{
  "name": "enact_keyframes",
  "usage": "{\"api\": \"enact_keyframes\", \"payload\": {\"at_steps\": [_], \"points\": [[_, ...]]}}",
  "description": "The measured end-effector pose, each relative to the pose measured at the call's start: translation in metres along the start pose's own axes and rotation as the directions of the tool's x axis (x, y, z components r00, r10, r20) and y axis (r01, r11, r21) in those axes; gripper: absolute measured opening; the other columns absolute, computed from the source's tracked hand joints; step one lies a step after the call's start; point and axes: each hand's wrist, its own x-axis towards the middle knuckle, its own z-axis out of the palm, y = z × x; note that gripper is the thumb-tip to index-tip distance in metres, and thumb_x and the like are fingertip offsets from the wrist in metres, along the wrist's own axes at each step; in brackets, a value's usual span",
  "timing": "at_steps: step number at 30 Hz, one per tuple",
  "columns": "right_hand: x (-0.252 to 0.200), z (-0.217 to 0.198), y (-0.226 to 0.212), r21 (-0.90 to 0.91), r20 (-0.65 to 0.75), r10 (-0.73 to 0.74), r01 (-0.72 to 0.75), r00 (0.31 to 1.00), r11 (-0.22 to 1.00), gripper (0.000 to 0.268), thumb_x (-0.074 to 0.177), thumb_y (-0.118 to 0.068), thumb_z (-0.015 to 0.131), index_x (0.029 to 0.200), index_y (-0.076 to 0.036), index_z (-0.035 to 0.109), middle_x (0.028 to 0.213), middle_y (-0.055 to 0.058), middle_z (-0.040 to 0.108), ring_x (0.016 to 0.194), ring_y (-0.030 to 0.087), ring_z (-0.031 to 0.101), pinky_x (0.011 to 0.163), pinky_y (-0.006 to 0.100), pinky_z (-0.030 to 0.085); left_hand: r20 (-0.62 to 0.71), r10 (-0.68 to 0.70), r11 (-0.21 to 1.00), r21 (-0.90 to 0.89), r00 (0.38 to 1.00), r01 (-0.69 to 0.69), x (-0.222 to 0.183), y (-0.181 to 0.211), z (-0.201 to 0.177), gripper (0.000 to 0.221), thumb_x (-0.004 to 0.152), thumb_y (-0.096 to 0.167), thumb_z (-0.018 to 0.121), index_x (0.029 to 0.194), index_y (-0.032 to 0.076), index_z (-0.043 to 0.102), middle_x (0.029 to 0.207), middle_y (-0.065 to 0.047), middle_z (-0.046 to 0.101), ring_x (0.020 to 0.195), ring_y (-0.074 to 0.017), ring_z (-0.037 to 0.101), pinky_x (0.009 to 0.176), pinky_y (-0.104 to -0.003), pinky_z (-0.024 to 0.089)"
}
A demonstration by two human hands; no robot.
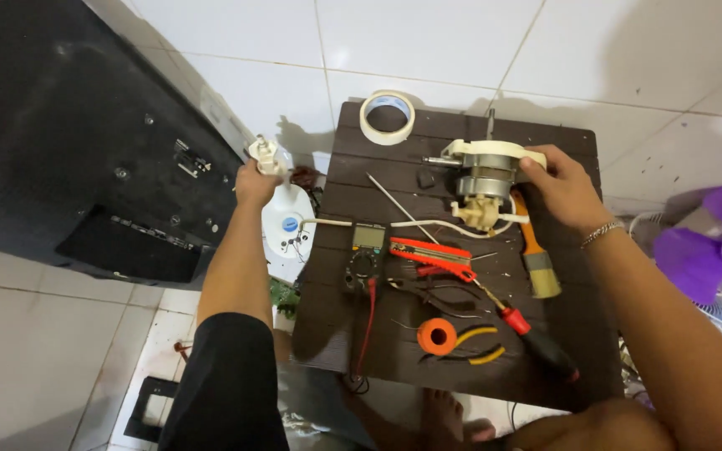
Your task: Disassembling a fan motor and housing using a screwdriver, pliers, and a brush for cleaning and repair.
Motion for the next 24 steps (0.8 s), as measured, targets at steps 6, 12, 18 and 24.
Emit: {"api": "enact_keyframes", "payload": {"at_steps": [6,12,18,24], "points": [[-0.001,0.003,0.004,0.065,-0.044,-0.051,0.054,0.998,0.996,0.038,0.101,-0.050,0.069,0.130,-0.025,0.070,0.119,0.019,0.070,0.121,0.042,0.061,0.102,0.052,0.045,-0.129,-0.062,0.997,-0.044,0.990,0.057,-0.035,0.032,-0.016,0.066,0.083,0.030,0.079,0.143,0.014,0.056,0.133,-0.016,0.061,0.126,-0.0364,0.062,0.111,-0.048,0.049],[0.007,0.002,0.004,0.093,-0.102,-0.060,0.070,0.993,0.993,0.033,0.101,-0.055,0.072,0.122,-0.030,0.072,0.114,0.007,0.072,0.117,0.032,0.064,0.101,0.047,0.047,-0.097,0.303,0.892,-0.323,0.948,-0.317,-0.187,0.140,-0.099,0.055,0.104,0.039,0.065,0.143,0.001,0.056,0.132,-0.028,0.063,0.126,-0.0485,0.058,0.104,-0.056,0.048],[0.002,0.009,-0.001,0.079,-0.138,-0.081,0.092,0.987,0.993,0.037,0.100,-0.055,0.072,0.125,-0.028,0.073,0.116,0.011,0.072,0.117,0.035,0.064,0.097,0.047,0.049,0.209,0.560,0.819,0.007,0.802,-0.574,-0.258,0.131,-0.123,0.057,0.099,0.034,0.067,0.150,0.013,0.052,0.130,-0.021,0.062,0.115,-0.0438,0.065,0.099,-0.056,0.052],[-0.004,0.008,-0.001,0.035,-0.137,-0.069,0.074,0.988,0.997,0.043,0.100,-0.059,0.069,0.127,-0.026,0.072,0.121,0.012,0.071,0.120,0.037,0.063,0.101,0.048,0.049,-0.006,0.576,0.802,0.197,0.817,-0.564,-0.228,0.153,-0.129,0.029,0.097,0.042,0.073,0.111,0.017,0.075,0.095,-0.007,0.075,0.091,-0.0340,0.075,0.079,-0.047,0.060]]}}
